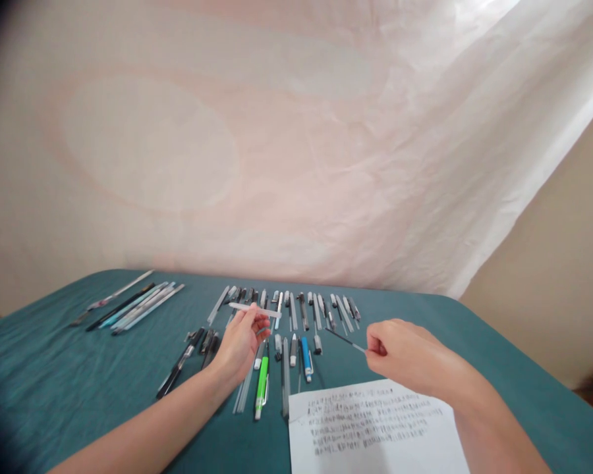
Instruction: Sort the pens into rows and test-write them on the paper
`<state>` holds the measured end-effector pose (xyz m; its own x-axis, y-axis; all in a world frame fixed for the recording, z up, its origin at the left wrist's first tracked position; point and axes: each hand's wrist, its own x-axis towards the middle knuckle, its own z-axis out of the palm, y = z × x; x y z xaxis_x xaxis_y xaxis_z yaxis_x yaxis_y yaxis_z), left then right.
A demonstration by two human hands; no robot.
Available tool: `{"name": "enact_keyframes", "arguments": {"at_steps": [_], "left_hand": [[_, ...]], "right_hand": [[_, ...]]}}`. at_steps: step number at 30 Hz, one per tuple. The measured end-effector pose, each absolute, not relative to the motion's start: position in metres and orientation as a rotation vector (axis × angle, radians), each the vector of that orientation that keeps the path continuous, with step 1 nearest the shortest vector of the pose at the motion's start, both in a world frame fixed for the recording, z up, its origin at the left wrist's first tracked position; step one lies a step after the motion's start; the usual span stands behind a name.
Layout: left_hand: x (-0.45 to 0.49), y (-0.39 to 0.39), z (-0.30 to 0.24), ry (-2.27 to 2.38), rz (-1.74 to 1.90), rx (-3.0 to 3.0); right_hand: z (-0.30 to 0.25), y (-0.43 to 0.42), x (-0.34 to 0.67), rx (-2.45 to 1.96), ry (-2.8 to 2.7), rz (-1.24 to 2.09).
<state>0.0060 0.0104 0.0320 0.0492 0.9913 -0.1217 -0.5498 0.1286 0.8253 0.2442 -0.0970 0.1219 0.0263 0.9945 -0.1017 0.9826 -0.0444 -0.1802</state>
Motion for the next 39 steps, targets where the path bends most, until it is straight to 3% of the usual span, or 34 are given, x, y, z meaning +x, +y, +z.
{"name": "enact_keyframes", "arguments": {"at_steps": [7, 14, 31, 39], "left_hand": [[0.007, 0.007, 0.031, 0.819, 1.282, 0.752], [0.011, -0.002, 0.036, 0.773, 1.159, 0.834], [0.015, -0.009, 0.033, 0.741, 1.012, 0.943], [0.016, -0.009, 0.032, 0.74, 0.98, 0.977]], "right_hand": [[0.106, -0.086, 0.222, -2.348, -2.238, 0.053], [0.091, -0.085, 0.211, -2.337, -2.375, 0.053], [0.079, -0.077, 0.215, -2.235, -2.41, 0.403], [0.07, -0.068, 0.227, -2.129, -2.436, 0.847]]}}
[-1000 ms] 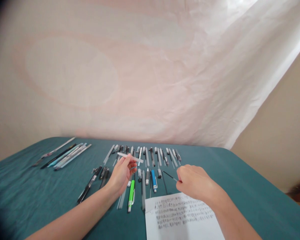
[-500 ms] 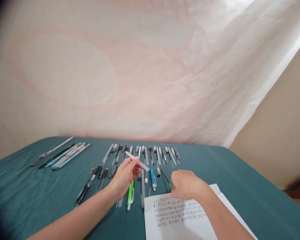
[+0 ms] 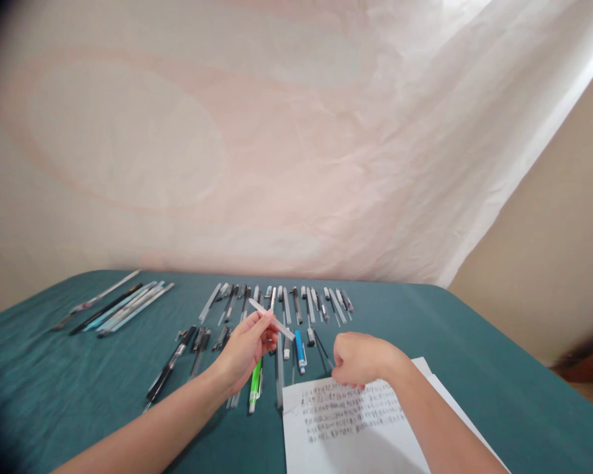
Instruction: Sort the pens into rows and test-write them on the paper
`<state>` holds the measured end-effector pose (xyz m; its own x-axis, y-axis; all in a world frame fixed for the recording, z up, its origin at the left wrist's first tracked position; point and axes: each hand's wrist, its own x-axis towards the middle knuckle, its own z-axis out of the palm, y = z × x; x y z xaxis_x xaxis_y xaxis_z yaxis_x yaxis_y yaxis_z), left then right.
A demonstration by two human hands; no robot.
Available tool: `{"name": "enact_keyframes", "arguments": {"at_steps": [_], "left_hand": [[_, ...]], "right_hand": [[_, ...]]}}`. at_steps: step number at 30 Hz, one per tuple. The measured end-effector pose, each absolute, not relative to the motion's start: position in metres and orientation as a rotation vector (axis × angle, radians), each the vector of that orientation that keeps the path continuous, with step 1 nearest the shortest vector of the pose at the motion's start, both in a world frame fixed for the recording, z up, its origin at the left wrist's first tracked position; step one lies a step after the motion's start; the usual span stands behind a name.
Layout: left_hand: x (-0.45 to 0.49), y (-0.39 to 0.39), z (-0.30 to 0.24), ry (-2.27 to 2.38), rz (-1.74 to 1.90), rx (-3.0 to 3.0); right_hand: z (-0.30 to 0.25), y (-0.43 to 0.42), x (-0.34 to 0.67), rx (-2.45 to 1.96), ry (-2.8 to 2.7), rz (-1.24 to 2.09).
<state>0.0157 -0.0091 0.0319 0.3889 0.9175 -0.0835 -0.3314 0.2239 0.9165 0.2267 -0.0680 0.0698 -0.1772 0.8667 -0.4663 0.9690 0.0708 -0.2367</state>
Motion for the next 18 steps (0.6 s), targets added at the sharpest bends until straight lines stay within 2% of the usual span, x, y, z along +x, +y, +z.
{"name": "enact_keyframes", "arguments": {"at_steps": [3, 10, 18], "left_hand": [[0.016, -0.009, 0.031, 0.734, 0.966, 0.976], [0.016, -0.009, 0.031, 0.723, 0.936, 0.983], [0.016, -0.01, 0.033, 0.717, 0.924, 0.987]], "right_hand": [[0.07, -0.065, 0.23, 1.837, 2.195, -0.786], [0.074, -0.065, 0.233, 1.892, 2.301, -0.643], [0.052, -0.054, 0.243, 1.739, 2.116, -1.151]]}}
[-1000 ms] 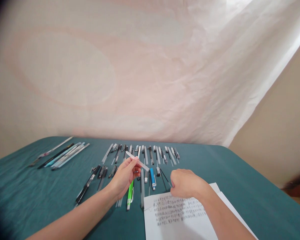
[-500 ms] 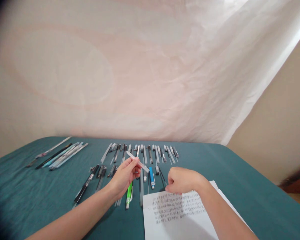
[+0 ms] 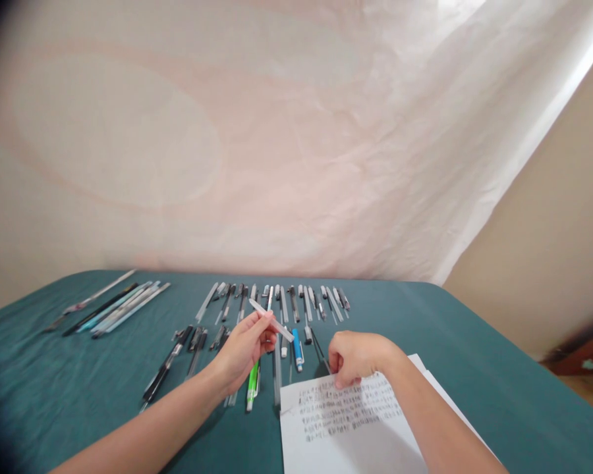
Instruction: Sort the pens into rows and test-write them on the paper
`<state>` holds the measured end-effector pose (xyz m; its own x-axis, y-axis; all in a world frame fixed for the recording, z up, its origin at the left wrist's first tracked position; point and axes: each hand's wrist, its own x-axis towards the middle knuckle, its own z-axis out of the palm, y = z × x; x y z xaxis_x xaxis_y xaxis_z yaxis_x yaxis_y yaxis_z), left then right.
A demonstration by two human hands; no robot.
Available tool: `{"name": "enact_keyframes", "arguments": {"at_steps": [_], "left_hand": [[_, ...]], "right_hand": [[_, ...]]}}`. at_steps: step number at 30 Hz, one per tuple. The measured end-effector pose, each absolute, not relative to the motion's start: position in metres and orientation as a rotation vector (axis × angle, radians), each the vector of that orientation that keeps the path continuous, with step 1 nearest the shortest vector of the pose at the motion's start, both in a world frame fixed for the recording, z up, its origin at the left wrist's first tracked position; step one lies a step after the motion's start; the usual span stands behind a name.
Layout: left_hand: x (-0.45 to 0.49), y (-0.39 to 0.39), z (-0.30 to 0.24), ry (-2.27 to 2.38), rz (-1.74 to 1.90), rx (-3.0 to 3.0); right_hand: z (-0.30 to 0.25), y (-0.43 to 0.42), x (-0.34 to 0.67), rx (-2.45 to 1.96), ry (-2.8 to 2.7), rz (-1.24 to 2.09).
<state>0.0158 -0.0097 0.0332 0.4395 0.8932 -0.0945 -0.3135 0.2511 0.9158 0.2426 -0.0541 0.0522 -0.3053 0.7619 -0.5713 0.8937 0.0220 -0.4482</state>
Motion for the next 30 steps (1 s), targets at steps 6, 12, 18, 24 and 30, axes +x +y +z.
{"name": "enact_keyframes", "arguments": {"at_steps": [6, 12, 18, 24, 30], "left_hand": [[0.017, -0.01, 0.031, 0.731, 0.903, 0.986], [0.018, -0.013, 0.031, 0.717, 0.874, 1.008], [0.021, -0.02, 0.032, 0.727, 0.793, 1.127], [0.025, -0.029, 0.036, 0.709, 0.719, 1.262], [0.029, -0.05, 0.045, 0.623, 0.628, 1.48]], "right_hand": [[0.041, -0.057, 0.248, 1.775, 2.029, -1.361], [0.039, -0.067, 0.247, 1.79, 2.046, -1.304], [0.049, -0.069, 0.247, 1.783, 2.121, -1.218], [0.077, -0.073, 0.231, 1.961, 2.347, -1.065], [0.086, -0.078, 0.189, 2.269, 2.51, -1.582]]}}
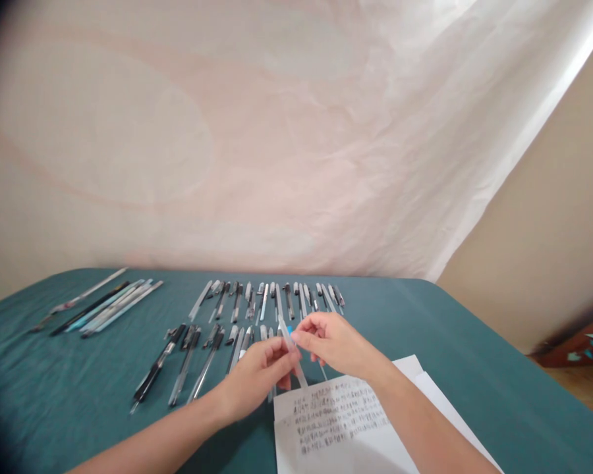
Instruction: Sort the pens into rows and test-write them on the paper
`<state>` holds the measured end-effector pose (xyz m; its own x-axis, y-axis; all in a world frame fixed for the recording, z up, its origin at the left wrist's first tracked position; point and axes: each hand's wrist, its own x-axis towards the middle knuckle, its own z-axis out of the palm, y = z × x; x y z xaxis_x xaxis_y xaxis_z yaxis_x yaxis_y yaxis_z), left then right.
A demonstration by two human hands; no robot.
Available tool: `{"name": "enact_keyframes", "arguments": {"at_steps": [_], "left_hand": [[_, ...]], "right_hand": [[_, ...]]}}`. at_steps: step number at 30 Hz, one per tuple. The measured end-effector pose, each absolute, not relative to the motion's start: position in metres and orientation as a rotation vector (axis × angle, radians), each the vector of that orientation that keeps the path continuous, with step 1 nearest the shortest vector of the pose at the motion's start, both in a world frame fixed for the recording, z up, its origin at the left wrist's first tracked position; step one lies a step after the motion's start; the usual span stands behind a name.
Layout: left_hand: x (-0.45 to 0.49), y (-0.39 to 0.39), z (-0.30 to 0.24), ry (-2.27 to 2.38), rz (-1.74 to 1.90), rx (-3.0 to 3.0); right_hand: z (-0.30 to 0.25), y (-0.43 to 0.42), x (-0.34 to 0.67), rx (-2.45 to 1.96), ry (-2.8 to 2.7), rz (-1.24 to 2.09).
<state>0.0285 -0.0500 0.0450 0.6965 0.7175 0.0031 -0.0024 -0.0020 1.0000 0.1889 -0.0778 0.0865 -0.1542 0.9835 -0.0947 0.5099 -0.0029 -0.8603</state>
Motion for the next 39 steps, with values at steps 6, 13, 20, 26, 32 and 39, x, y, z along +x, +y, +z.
{"name": "enact_keyframes", "arguments": {"at_steps": [6, 13, 20, 26, 32, 39], "left_hand": [[0.028, -0.062, 0.049, 0.667, 0.567, 1.749], [0.024, -0.07, 0.039, 0.693, 0.548, 2.546], [0.026, -0.075, 0.032, 0.66, 0.493, 2.725], [0.026, -0.073, 0.03, 0.663, 0.522, 2.732], [0.023, -0.071, 0.035, 0.683, 0.583, 2.718], [-0.007, -0.017, 0.05, 0.908, 0.817, 2.608]], "right_hand": [[0.074, -0.073, 0.189, -1.5, -1.535, 1.13], [0.033, -0.041, 0.243, -1.657, -1.332, 0.94], [-0.001, -0.033, 0.236, -1.871, -1.555, 0.795], [0.001, -0.037, 0.228, -1.854, -1.668, 0.634], [-0.003, -0.037, 0.225, -1.874, -1.733, 0.48], [-0.005, -0.038, 0.223, -1.893, -1.724, 0.508]]}}
